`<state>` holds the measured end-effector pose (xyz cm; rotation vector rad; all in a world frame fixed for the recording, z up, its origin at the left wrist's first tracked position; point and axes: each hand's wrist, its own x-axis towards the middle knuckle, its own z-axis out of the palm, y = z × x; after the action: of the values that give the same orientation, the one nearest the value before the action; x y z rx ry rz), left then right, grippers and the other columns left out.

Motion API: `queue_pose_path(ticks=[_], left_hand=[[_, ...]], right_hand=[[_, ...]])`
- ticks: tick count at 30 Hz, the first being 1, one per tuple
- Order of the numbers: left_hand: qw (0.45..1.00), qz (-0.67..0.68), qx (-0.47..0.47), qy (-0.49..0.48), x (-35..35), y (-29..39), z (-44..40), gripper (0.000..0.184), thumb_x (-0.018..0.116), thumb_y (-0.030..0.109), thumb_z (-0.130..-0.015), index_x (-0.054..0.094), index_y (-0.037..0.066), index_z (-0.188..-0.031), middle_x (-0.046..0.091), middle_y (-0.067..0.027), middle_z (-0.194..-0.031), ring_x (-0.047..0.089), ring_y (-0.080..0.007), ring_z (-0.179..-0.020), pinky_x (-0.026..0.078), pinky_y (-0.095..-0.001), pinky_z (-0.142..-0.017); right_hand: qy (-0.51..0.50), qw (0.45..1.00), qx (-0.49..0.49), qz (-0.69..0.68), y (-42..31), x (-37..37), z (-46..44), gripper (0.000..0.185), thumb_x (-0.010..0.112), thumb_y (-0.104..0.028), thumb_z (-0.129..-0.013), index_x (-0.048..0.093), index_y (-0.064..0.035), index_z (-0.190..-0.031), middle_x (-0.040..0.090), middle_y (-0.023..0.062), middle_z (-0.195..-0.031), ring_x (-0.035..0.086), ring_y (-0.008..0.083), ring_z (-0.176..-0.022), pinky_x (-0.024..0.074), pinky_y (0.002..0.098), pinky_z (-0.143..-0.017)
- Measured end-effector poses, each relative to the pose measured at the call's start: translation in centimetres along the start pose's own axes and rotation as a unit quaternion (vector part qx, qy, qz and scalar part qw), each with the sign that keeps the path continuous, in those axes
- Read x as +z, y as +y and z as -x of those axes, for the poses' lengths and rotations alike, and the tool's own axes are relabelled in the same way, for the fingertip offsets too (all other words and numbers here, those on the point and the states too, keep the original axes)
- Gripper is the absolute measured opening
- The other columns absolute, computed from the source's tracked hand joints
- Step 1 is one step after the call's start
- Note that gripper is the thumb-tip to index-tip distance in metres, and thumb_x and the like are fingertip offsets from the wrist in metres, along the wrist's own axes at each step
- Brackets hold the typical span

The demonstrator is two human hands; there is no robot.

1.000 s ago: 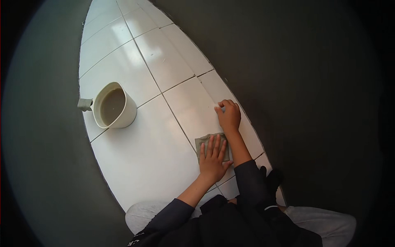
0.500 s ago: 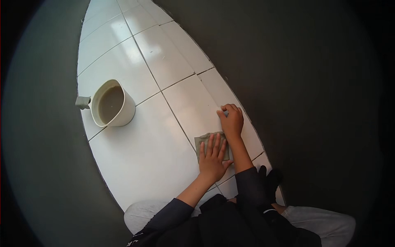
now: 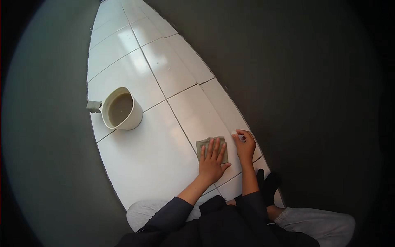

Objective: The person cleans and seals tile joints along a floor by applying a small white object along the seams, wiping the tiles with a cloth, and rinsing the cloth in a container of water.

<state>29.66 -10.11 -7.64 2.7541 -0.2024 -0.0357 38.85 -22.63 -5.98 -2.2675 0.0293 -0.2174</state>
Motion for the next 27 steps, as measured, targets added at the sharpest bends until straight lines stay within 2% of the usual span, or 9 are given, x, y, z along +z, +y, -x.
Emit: queue_pose_path(ticks=[1, 2, 4, 6, 7, 10, 15, 19, 27], left_hand=[[1.0, -0.002, 0.008, 0.006, -0.1, -0.3, 0.0, 0.075, 0.045, 0.057, -0.086, 0.025, 0.014, -0.145, 0.012, -0.0131, -0.153, 0.004, -0.0297, -0.142, 0.006, -0.0497, -0.111], [1.0, -0.008, 0.008, 0.01, -0.3, -0.9, -0.2, 0.075, 0.045, 0.057, -0.086, 0.025, 0.014, -0.145, 0.012, -0.0131, -0.153, 0.004, -0.0297, -0.142, 0.006, -0.0497, -0.111], [0.998, -0.034, -0.044, 0.036, -1.2, -2.7, -0.8, 0.074, 0.045, 0.054, -0.087, 0.023, 0.015, -0.146, 0.011, -0.0131, -0.153, 0.006, -0.0303, -0.142, 0.008, -0.0496, -0.111], [0.99, -0.036, -0.131, 0.045, -2.4, -6.0, -1.8, 0.074, 0.044, 0.048, -0.09, 0.016, 0.01, -0.147, 0.009, -0.0129, -0.153, 0.005, -0.0316, -0.142, 0.008, -0.0504, -0.111], [0.986, -0.045, -0.146, 0.07, -2.8, -8.0, -2.3, 0.072, 0.041, 0.049, -0.09, 0.019, 0.01, -0.146, 0.01, -0.0108, -0.154, 0.004, -0.0293, -0.142, 0.007, -0.0493, -0.112], [0.987, -0.08, -0.127, 0.06, -4.3, -13.2, -5.6, 0.069, 0.038, 0.048, -0.092, 0.02, 0.009, -0.146, 0.014, -0.0101, -0.153, 0.009, -0.028, -0.141, 0.01, -0.0472, -0.113], [0.993, -0.094, -0.067, 0.034, -5.7, -17.4, -12.6, 0.065, 0.032, 0.045, -0.094, 0.019, 0.009, -0.146, 0.014, -0.0104, -0.153, 0.008, -0.0272, -0.142, 0.007, -0.0451, -0.113], [0.993, -0.115, -0.014, 0.013, -6.3, -17.7, -15.9, 0.063, 0.029, 0.045, -0.095, 0.019, 0.009, -0.146, 0.013, -0.0101, -0.153, 0.007, -0.0267, -0.142, 0.006, -0.0444, -0.113], [0.99, -0.109, 0.083, 0.013, -5.4, -15.0, -16.8, 0.064, 0.034, 0.045, -0.093, 0.023, 0.009, -0.145, 0.017, -0.0106, -0.152, 0.009, -0.0272, -0.142, 0.008, -0.0461, -0.113]], right_hand=[[0.027, 0.996, 0.042, -0.071, 0.2, -0.5, 0.2, 0.02, 0.071, -0.01, -0.073, 0.067, -0.0066, -0.092, 0.063, 0.0028, -0.086, 0.053, 0.0176, -0.078, 0.0436, 0.029, -0.07], [0.046, 0.995, 0.026, -0.088, 0.6, -1.2, 0.3, 0.021, 0.071, -0.008, -0.074, 0.067, -0.0071, -0.095, 0.061, 0.0007, -0.086, 0.049, 0.0123, -0.073, 0.0397, 0.0247, -0.066], [0.052, 0.993, 0.006, -0.104, 0.6, -2.6, 0.0, 0.021, 0.071, -0.007, -0.074, 0.067, -0.007, -0.095, 0.061, 0.0003, -0.087, 0.048, 0.0117, -0.071, 0.0387, 0.0242, -0.064], [0.049, 0.988, -0.018, -0.144, 0.6, -4.4, -0.3, 0.021, 0.071, -0.005, -0.075, 0.067, -0.0069, -0.095, 0.06, -0.0007, -0.09, 0.046, 0.0097, -0.069, 0.0376, 0.0234, -0.063], [0.053, 0.988, -0.017, -0.147, 0.8, -5.1, -0.4, 0.021, 0.071, -0.005, -0.075, 0.067, -0.0069, -0.095, 0.06, -0.0007, -0.09, 0.046, 0.0097, -0.069, 0.0376, 0.0234, -0.063], [0.032, 0.985, -0.031, -0.166, 1.1, -6.0, -0.5, 0.022, 0.071, -0.005, -0.074, 0.067, -0.0068, -0.095, 0.06, -0.0005, -0.09, 0.047, 0.0095, -0.069, 0.0377, 0.0231, -0.063], [0.004, 0.982, -0.036, -0.185, 0.0, -5.6, 0.2, 0.021, 0.072, -0.005, -0.074, 0.066, -0.0056, -0.095, 0.061, 0.0011, -0.09, 0.048, 0.0092, -0.069, 0.0382, 0.0231, -0.062], [0.033, 0.98, -0.029, -0.192, 0.3, -5.3, 0.2, 0.022, 0.071, -0.003, -0.073, 0.066, -0.0054, -0.095, 0.061, 0.0017, -0.089, 0.048, 0.0092, -0.068, 0.0384, 0.0228, -0.062], [0.059, 0.977, -0.035, -0.203, -0.3, -5.5, 0.2, 0.022, 0.072, -0.002, -0.073, 0.066, -0.0042, -0.094, 0.061, 0.0019, -0.089, 0.047, 0.0086, -0.066, 0.0379, 0.0226, -0.06]])
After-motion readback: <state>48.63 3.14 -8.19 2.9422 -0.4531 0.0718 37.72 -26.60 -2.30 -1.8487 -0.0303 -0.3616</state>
